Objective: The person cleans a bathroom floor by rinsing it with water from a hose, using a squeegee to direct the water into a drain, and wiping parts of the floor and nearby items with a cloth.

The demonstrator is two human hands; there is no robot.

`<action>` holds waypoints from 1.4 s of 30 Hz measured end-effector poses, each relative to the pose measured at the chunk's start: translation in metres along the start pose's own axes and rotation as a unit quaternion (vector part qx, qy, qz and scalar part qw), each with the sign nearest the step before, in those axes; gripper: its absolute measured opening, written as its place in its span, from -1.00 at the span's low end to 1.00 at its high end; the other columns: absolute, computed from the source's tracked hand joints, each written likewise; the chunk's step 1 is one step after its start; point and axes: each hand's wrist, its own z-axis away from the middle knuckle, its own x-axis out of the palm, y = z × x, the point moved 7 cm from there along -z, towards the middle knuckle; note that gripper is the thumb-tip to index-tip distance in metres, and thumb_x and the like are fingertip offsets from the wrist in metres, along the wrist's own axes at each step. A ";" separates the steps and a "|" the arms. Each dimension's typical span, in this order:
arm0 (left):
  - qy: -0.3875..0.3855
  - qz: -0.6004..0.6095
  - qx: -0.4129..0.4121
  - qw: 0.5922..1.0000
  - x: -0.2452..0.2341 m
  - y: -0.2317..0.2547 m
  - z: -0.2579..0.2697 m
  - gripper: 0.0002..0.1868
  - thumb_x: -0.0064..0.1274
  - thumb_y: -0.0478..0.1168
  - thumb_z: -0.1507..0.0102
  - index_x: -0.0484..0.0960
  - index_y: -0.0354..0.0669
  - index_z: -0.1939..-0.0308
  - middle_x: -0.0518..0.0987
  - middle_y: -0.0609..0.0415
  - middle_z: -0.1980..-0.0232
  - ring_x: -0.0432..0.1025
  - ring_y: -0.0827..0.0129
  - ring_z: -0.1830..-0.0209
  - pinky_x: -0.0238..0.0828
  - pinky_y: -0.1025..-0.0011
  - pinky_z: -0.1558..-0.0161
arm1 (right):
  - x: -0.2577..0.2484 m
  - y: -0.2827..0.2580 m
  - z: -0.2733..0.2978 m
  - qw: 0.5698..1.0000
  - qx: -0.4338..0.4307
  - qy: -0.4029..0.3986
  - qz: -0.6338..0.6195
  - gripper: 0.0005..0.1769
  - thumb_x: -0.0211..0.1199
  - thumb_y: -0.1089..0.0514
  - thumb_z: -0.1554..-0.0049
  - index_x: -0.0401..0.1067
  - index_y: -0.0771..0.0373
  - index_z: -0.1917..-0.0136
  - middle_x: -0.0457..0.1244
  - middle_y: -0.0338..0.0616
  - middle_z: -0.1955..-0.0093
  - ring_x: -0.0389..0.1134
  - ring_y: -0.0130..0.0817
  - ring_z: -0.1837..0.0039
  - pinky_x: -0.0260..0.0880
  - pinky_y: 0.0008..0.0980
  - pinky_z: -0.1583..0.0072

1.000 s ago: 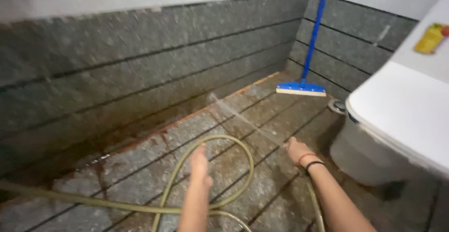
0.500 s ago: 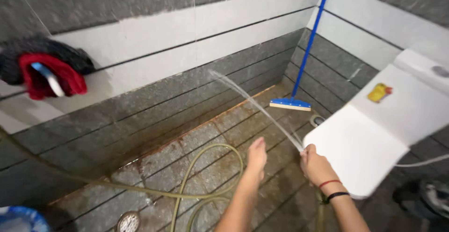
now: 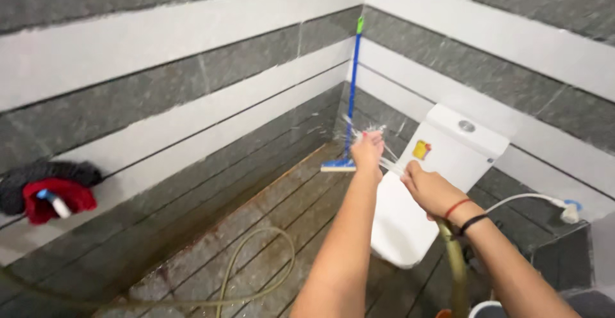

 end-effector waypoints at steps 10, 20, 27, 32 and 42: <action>0.029 0.002 0.063 0.998 0.058 0.065 -0.060 -0.78 -0.13 -0.17 -0.39 0.55 -0.14 0.28 0.53 0.04 0.40 0.41 0.37 0.49 0.32 0.38 0.43 | -0.036 -0.012 -0.125 0.976 -0.153 0.156 0.009 -0.65 -0.01 -0.05 -0.33 0.23 0.30 -0.14 0.39 0.41 0.18 0.42 0.30 0.16 0.41 0.14 0.05; -0.110 -0.355 -0.240 0.897 0.004 0.035 0.079 -0.29 -0.48 0.47 -0.40 0.53 0.00 0.17 0.49 0.28 0.49 0.30 0.52 0.56 0.20 0.51 0.51 | 0.030 0.035 -0.327 0.987 -0.058 0.147 -0.010 -0.54 0.03 -0.02 -0.30 0.18 0.41 -0.25 0.32 0.53 -0.02 0.38 0.42 -0.12 0.36 0.20 -0.19; -0.092 -0.470 0.083 0.874 0.011 0.066 0.005 -0.51 -0.17 0.21 -0.48 0.54 -0.13 0.18 0.42 0.20 0.55 0.29 0.50 0.61 0.18 0.43 0.54 | 0.020 0.033 -0.436 0.939 0.004 0.181 -0.293 -0.61 0.07 -0.14 -0.35 0.28 0.22 -0.17 0.31 0.23 0.14 0.36 0.13 0.16 0.44 0.09 0.10; -0.045 -0.464 0.063 0.883 0.017 0.078 -0.019 -0.52 -0.18 0.16 -0.45 0.53 -0.15 0.26 0.41 0.19 0.60 0.29 0.54 0.68 0.17 0.48 0.61 | 0.050 0.017 -0.447 0.797 0.064 0.100 -0.593 -0.75 -0.14 -0.08 -0.37 0.10 -0.02 -0.26 0.23 -0.06 0.31 0.27 -0.28 0.45 0.36 -0.24 0.41; -0.017 -0.383 -0.030 0.923 0.007 0.074 -0.055 -0.51 -0.23 0.18 -0.44 0.50 -0.17 0.20 0.38 0.17 0.61 0.22 0.50 0.76 0.12 0.47 0.69 | 0.083 0.012 -0.479 0.798 0.080 0.068 -0.594 -0.81 -0.14 -0.06 -0.34 0.10 -0.02 -0.16 0.12 -0.10 0.44 0.16 -0.25 0.51 0.18 -0.19 0.46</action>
